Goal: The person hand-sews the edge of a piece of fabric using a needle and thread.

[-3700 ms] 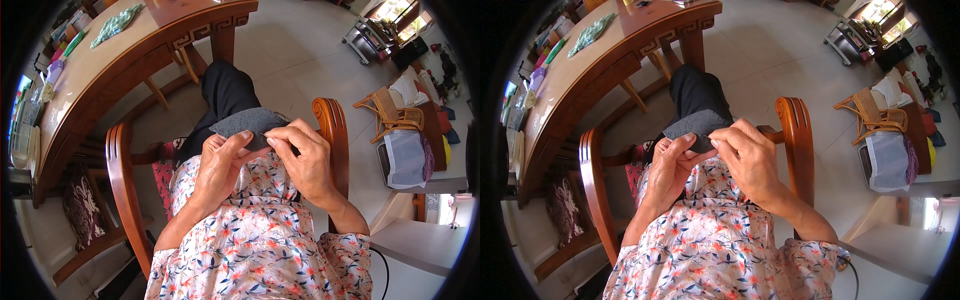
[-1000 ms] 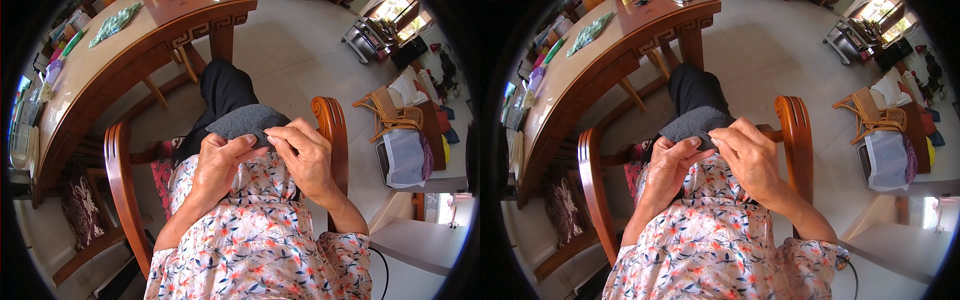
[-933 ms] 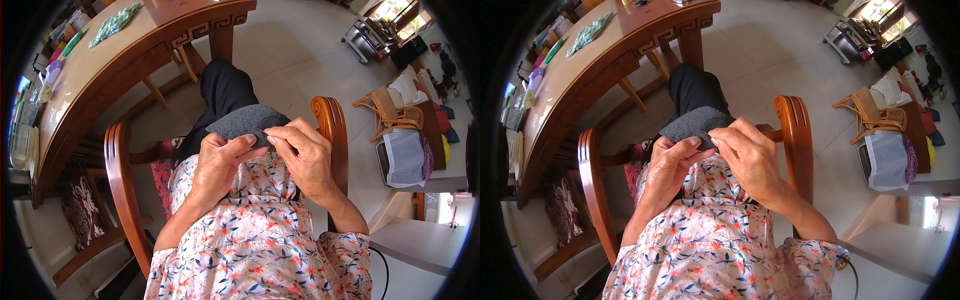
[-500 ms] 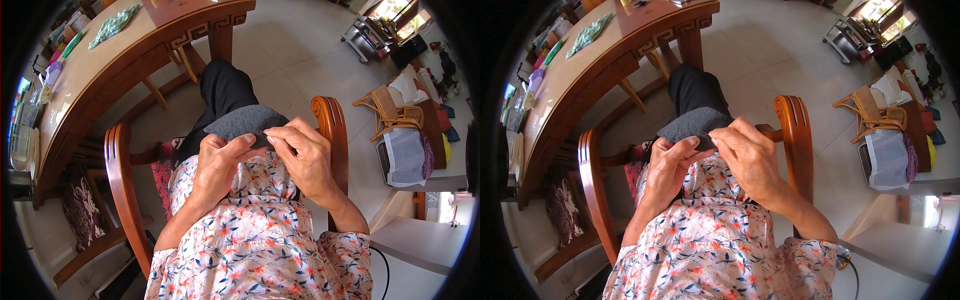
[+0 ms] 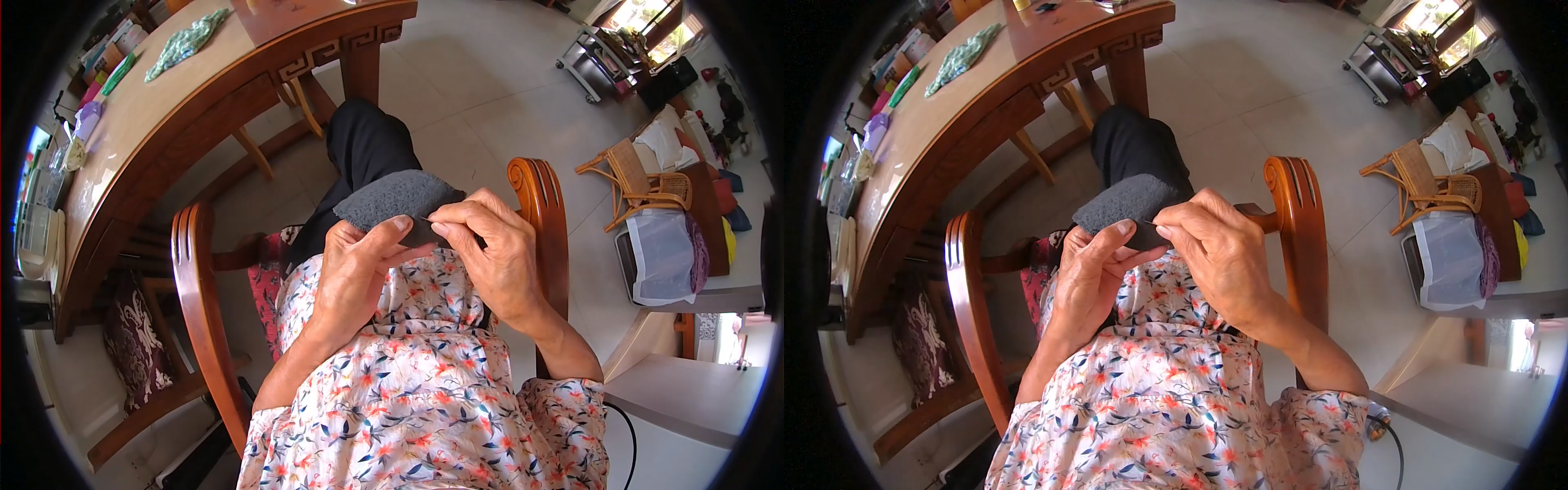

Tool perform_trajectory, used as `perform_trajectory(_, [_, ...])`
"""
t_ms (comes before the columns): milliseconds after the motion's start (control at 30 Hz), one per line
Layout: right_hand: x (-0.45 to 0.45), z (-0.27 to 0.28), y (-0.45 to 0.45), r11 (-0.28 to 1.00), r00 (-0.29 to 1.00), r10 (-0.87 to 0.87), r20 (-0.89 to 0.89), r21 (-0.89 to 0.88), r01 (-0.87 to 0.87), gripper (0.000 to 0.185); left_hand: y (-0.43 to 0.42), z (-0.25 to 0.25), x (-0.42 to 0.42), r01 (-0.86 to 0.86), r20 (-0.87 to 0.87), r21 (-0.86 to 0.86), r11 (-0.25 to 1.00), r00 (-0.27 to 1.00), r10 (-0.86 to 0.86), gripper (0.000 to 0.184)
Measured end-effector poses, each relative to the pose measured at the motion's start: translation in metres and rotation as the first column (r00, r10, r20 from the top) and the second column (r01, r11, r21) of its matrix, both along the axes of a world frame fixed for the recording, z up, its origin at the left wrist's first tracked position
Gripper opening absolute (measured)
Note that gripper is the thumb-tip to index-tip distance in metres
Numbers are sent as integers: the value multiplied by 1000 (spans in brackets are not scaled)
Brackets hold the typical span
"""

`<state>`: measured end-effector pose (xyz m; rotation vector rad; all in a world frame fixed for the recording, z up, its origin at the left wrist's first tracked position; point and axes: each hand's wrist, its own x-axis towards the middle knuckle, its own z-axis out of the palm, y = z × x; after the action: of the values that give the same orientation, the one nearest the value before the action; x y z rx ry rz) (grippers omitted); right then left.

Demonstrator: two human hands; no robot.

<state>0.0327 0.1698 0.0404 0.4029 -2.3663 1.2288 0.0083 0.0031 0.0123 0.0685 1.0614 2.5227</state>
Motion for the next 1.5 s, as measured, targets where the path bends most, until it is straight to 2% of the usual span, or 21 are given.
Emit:
perform_trajectory(333, [2, -10, -5, 995, 997, -31, 74, -87, 37, 6, 0, 2, 0, 48, 46, 28, 998, 998, -49, 11])
perform_trajectory(433, [3, -14, -7, 982, 992, -17, 122, -183, 39, 10, 4, 10, 2, 16, 57, -40, 999, 998, -14, 10])
perform_trajectory(500, [4, -16, -9, 897, 962, 96, 257, -440, 28, 14, 1, -2, 3, 2, -99, -272, 962, 995, -30, 13])
perform_trajectory(633, [-1, -13, -6, 912, 969, 102, 225, -411, 0, 18, -2, 9, 4, -89, -220, -452, 887, 975, -15, 12])
perform_trajectory(667, [-2, -3, -7, 979, 994, 28, 103, -203, -6, 19, -5, 11, 5, -135, -272, -726, 674, 957, -102, 11])
perform_trajectory(700, [-2, 3, -8, 1000, 999, -20, -35, 13, 20, 19, -7, 13, 6, -197, -289, -904, 379, 936, -202, 11])
perform_trajectory(733, [-3, 1, -9, 1000, 999, -19, -39, 15, 20, 19, -4, 10, 5, -201, -293, -903, 380, 935, -201, 11])
perform_trajectory(800, [-6, -7, -10, 992, 992, 36, -119, 123, -22, 21, 4, 0, 0, -478, -640, -555, 681, 768, 18, 14])
perform_trajectory(933, [-4, -10, -5, 983, 995, 94, -44, 162, -86, 25, 3, 3, 4, -540, -689, -613, 577, 722, -56, 19])
perform_trajectory(1067, [-4, -11, -6, 975, 996, 60, -61, 220, -45, 26, 6, 4, 1, -540, -683, -638, 549, 726, -79, 19])
perform_trajectory(1133, [-11, -9, -3, 990, 983, 104, -150, 108, -88, 23, 8, 2, -5, -628, -777, -546, 554, 626, -56, 13])
perform_trajectory(1167, [-11, -1, -1, 994, 992, 107, -73, 3, -107, 11, 4, 5, -6, -629, -778, -545, 554, 625, -55, 13])
perform_trajectory(1200, [-9, 8, 0, 994, 991, 111, -72, 7, -111, 11, -3, 8, -7, -412, -561, -721, 557, 819, -121, 14])
perform_trajectory(1233, [-6, 16, 1, 968, 990, 139, 21, -216, -131, 7, -7, 9, -6, -147, -289, -828, 541, 939, -187, 19])
perform_trajectory(1267, [-4, 22, 2, 895, 978, 182, 106, -430, -120, 7, -5, 2, -6, -145, -286, -827, 543, 940, -185, 19])
perform_trajectory(1300, [-4, 24, 5, 895, 977, 182, 111, -430, -118, 7, -2, -8, -8, -92, -269, -677, 731, 954, -129, 25])
perform_trajectory(1333, [-6, 25, 7, 795, 941, 269, 206, -599, -96, 9, 1, -14, -9, -45, -236, -483, 875, 968, -81, 31])
perform_trajectory(1367, [-8, 28, 11, 668, 889, 366, 274, -743, -46, 12, -3, -14, -9, -2, -214, -509, 861, 969, -124, 36])
perform_trajectory(1400, [-10, 31, 15, 670, 890, 362, 277, -741, -42, 12, -5, -15, -11, 3, -211, -508, 862, 969, -128, 36])
perform_trajectory(1467, [-11, 39, 24, 537, 926, 377, -39, -805, -253, 16, -7, -21, -13, 112, -104, -538, 835, 975, -197, 17])
perform_trajectory(1500, [-12, 48, 31, 593, 942, 306, -137, -747, -301, 15, -9, -23, -10, 87, -70, -429, 899, 989, -129, 23])
